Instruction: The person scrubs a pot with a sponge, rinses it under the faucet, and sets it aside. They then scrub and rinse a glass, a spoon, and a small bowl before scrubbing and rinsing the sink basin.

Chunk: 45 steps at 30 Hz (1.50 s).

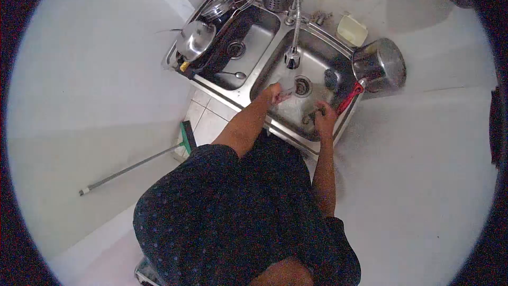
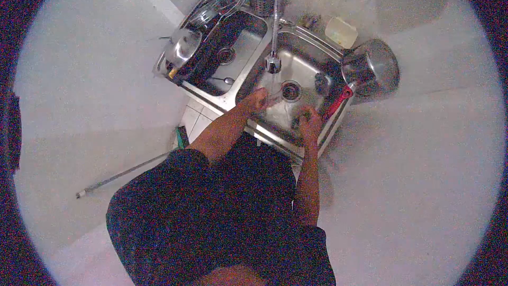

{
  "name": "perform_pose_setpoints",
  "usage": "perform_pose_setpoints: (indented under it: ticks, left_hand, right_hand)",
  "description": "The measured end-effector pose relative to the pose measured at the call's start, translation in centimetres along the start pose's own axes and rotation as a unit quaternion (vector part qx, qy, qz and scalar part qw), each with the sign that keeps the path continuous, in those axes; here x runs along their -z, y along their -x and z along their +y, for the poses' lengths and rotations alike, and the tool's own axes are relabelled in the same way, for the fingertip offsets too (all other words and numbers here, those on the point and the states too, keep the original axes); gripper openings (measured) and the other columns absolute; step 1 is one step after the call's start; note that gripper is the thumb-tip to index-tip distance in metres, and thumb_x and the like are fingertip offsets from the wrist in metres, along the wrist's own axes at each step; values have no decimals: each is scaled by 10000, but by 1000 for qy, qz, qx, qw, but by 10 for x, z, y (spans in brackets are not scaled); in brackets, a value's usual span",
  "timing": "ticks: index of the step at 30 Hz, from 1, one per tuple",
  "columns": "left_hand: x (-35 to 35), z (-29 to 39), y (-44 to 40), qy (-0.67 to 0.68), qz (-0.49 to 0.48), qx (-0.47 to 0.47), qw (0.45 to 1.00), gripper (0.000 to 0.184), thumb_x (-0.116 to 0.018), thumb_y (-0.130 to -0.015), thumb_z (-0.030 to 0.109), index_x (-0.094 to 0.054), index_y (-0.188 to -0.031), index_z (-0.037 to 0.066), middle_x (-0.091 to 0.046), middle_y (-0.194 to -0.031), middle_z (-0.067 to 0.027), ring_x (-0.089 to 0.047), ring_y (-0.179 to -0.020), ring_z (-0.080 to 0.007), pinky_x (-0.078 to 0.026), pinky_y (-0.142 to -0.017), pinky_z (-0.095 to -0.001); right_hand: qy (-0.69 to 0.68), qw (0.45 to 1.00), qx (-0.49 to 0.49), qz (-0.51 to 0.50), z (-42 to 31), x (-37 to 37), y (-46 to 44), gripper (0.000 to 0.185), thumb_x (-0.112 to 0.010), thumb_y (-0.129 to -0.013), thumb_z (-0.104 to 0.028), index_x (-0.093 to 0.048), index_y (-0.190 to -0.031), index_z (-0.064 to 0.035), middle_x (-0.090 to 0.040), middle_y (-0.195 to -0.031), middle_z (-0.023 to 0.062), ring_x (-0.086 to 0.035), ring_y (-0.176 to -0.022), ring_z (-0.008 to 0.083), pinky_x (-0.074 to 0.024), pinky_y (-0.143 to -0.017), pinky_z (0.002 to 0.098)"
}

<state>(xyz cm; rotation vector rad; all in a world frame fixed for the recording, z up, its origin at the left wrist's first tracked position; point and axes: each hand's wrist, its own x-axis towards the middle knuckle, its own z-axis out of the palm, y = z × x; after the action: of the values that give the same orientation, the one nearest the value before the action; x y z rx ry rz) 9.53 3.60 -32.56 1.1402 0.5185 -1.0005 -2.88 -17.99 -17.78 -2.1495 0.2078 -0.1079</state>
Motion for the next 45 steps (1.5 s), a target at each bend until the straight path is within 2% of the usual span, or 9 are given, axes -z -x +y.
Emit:
perform_pose_setpoints:
  ticks: [5,7,11,15,24,27,31,41,45]
  left_hand:
    - [-11,-3,5,-241,36,-318,916,303,-574,-881,269,-593,-1107,69,-643,-1042,-107,-631,-924,-226,-567,-687,-328]
    - [-12,-2,-10,-208,9,-362,909,282,-581,-884,234,-595,-1104,59,-644,-996,-116,-636,-909,-240,-558,-725,-335]
    - [0,0,-65,97,-101,-154,978,228,-567,-900,206,-594,-1070,56,-641,-904,-133,-641,-871,-269,-555,-751,-353]
    - [-4,31,-36,357,-171,169,903,193,-516,-938,177,-582,-1085,72,-634,-988,-150,-639,-913,-294,-586,-665,-363]
    - [-29,17,60,312,-160,-25,936,465,-541,-892,410,-515,-1062,-22,-589,-903,-137,-623,-784,-302,-560,-600,-349]
    - [-14,14,50,336,-52,97,935,657,-615,-757,562,-492,-1071,-2,-555,-947,-133,-602,-768,-318,-532,-581,-339]
    - [-6,17,47,306,-113,122,937,764,-659,-652,614,-476,-1090,15,-522,-1019,-140,-568,-810,-327,-483,-549,-302]
    - [-15,13,44,326,-189,84,923,660,-564,-705,506,-497,-1164,36,-519,-1101,-180,-532,-947,-371,-467,-752,-448]
    - [-36,27,68,302,-148,46,941,417,-533,-749,405,-577,-983,62,-588,-1095,-178,-582,-914,-305,-481,-792,-516]
  right_hand:
    - [-31,999,3,10,2,3,8,373,-541,-696,53,-627,-1054,-7,-660,-1029,122,-618,-1002,243,-450,-927,342]
    - [-36,998,-41,14,-11,6,9,370,-530,-701,53,-628,-1052,-10,-658,-1033,118,-616,-1005,235,-442,-936,341]
    - [-37,999,0,8,-10,14,12,362,-531,-710,51,-629,-1055,-4,-656,-1036,115,-609,-1014,231,-431,-943,335]
    - [-76,996,-49,11,-15,14,15,356,-525,-721,43,-629,-1058,-4,-658,-1034,112,-607,-1016,227,-427,-942,333]
    - [-67,995,-68,22,0,3,12,362,-513,-718,25,-633,-1058,-5,-669,-1002,124,-626,-976,228,-449,-917,340]
    - [-60,997,-40,15,-3,4,12,364,-512,-714,39,-640,-1050,-12,-671,-1000,124,-631,-965,225,-457,-910,339]
    - [-71,996,-54,19,12,-5,10,363,-506,-714,67,-643,-1041,-12,-674,-991,118,-636,-956,220,-466,-897,333]
    - [-44,997,-52,33,4,3,16,285,-609,-738,-5,-647,-1018,-35,-666,-1019,123,-642,-923,252,-487,-872,350]
    - [-67,996,-49,45,15,0,17,244,-614,-779,-42,-653,-1019,-34,-673,-994,125,-644,-918,253,-488,-862,357]
